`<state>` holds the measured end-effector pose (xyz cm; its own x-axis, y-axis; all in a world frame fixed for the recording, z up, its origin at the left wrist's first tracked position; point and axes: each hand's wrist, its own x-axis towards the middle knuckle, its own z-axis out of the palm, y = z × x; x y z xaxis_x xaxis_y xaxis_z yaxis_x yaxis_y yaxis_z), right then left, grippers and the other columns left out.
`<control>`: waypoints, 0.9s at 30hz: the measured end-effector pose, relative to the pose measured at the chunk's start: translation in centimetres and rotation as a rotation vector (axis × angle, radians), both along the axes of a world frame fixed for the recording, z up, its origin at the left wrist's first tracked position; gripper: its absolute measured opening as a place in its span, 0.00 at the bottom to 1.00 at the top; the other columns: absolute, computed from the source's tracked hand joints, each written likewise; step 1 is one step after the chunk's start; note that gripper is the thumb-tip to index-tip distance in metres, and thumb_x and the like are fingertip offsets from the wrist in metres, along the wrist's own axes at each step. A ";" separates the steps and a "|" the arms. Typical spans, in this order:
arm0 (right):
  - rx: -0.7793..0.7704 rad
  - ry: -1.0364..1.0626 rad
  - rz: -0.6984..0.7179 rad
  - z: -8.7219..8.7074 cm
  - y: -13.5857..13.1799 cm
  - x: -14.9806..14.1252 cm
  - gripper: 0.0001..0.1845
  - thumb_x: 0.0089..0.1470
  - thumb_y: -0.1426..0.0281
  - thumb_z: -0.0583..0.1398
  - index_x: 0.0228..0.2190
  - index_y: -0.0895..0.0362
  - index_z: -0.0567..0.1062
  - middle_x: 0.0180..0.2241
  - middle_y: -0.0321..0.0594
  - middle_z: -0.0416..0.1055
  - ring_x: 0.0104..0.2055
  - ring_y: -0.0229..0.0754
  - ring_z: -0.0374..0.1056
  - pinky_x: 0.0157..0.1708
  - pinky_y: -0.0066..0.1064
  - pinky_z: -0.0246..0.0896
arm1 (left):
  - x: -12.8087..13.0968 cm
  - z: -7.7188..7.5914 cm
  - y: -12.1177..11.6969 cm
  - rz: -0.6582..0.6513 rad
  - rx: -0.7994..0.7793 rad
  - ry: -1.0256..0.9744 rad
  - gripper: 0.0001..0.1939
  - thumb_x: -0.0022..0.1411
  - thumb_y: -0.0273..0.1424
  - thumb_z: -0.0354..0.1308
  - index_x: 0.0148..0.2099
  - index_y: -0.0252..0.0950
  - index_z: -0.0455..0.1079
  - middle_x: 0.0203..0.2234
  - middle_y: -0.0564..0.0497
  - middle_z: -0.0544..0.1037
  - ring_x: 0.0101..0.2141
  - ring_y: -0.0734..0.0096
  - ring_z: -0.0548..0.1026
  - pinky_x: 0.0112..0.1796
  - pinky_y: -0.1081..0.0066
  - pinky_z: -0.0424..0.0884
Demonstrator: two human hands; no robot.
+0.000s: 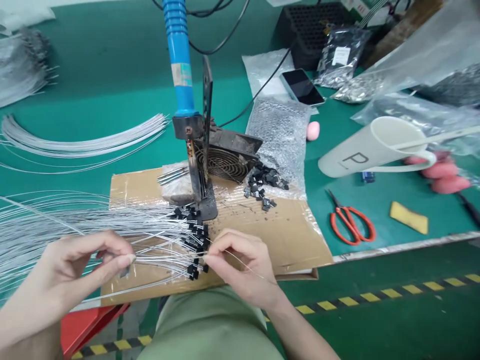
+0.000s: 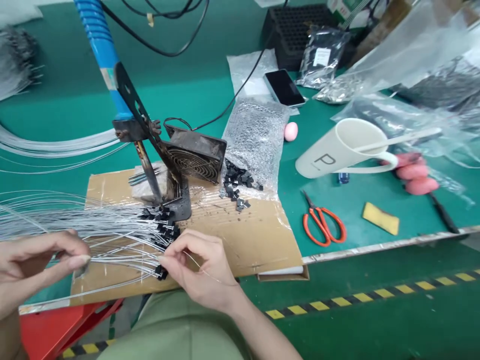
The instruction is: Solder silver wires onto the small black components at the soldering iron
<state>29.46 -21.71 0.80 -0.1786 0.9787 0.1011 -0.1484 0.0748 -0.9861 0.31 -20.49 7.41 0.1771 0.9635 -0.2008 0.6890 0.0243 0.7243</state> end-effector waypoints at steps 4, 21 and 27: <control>-0.032 0.038 0.032 -0.4 -0.1 0.1 0.09 0.58 0.73 0.70 0.26 0.57 0.79 0.24 0.36 0.74 0.27 0.36 0.67 0.28 0.28 0.62 | -0.9 0.0 0.5 -0.101 -0.039 -0.016 0.03 0.63 0.32 0.66 0.36 0.43 0.81 0.26 0.55 0.82 0.26 0.74 0.76 0.27 0.79 0.70; -0.047 -0.004 0.163 -0.3 0.1 0.6 0.14 0.64 0.68 0.67 0.26 0.57 0.77 0.25 0.35 0.69 0.27 0.37 0.63 0.26 0.30 0.54 | 4.9 -0.2 -0.8 -0.210 -0.061 0.094 0.16 0.69 0.38 0.62 0.57 0.47 0.75 0.38 0.52 0.84 0.29 0.71 0.78 0.29 0.77 0.72; -0.068 -0.053 0.152 -0.6 -0.1 0.7 0.15 0.68 0.65 0.63 0.28 0.56 0.78 0.25 0.35 0.68 0.28 0.37 0.63 0.28 0.31 0.55 | 9.5 -1.5 -1.8 -0.160 -0.089 -0.062 0.07 0.73 0.35 0.57 0.45 0.45 0.77 0.32 0.53 0.82 0.31 0.70 0.76 0.30 0.74 0.67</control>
<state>30.13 -21.83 0.24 -0.3287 0.9442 0.0220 -0.1003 -0.0117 -0.9949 9.85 -22.30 5.91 0.3411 0.9012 -0.2674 0.6430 -0.0162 0.7657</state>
